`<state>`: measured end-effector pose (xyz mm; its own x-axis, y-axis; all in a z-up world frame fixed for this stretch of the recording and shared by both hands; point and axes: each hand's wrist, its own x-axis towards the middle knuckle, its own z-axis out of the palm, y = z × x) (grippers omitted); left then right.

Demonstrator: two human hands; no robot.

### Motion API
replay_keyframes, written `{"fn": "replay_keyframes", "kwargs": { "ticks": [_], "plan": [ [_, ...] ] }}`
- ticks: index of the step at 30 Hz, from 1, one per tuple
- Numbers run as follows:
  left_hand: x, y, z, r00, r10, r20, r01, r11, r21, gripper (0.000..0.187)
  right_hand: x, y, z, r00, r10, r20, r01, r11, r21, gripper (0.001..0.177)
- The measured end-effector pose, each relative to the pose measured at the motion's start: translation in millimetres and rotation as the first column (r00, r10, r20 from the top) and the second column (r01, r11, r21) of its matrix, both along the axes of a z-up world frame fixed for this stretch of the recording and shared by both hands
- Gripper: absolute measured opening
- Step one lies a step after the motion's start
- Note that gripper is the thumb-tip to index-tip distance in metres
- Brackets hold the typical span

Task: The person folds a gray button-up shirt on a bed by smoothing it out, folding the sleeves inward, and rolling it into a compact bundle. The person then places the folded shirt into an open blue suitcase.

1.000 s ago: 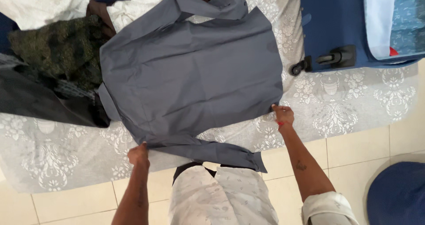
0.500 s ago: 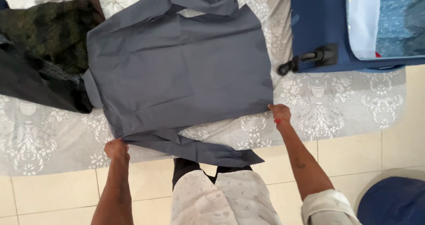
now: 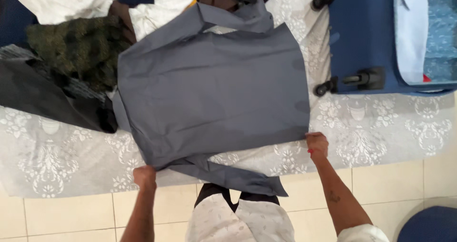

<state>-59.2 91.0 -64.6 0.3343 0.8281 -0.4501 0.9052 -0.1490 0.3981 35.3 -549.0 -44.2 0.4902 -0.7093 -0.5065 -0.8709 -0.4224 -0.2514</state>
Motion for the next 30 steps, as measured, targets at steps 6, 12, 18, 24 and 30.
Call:
{"fn": "replay_keyframes", "kwargs": {
  "ticks": [6, 12, 18, 24, 30],
  "plan": [
    [63, -45, 65, 0.834, -0.545, 0.090, 0.442, 0.757, 0.481, 0.042, 41, 72, 29, 0.839, 0.400, 0.370, -0.246, 0.884, -0.398, 0.047],
    [208, -107, 109, 0.485, -0.845, 0.224, 0.707, 0.530, 0.469, 0.047, 153, 222, 68, 0.293, 0.773, 0.563, -0.755, 0.548, -0.360, 0.052],
    [302, -133, 76, 0.355, -0.932, 0.070, 0.824, 0.347, 0.447, 0.060, 256, 265, 50, 0.104, 0.901, 0.421, -0.855, 0.297, -0.425, 0.057],
    [307, -88, 38, 0.493, -0.868, -0.067, 0.796, 0.418, 0.438, 0.067, 324, 162, 17, 0.192, 0.947, 0.257, -0.837, 0.295, -0.462, 0.063],
    [301, -68, 36, 0.447, -0.893, -0.059, 0.824, 0.386, 0.415, 0.071, 349, 91, -28, 0.544, 0.816, 0.197, -0.597, 0.541, -0.593, 0.060]
  ]
}}
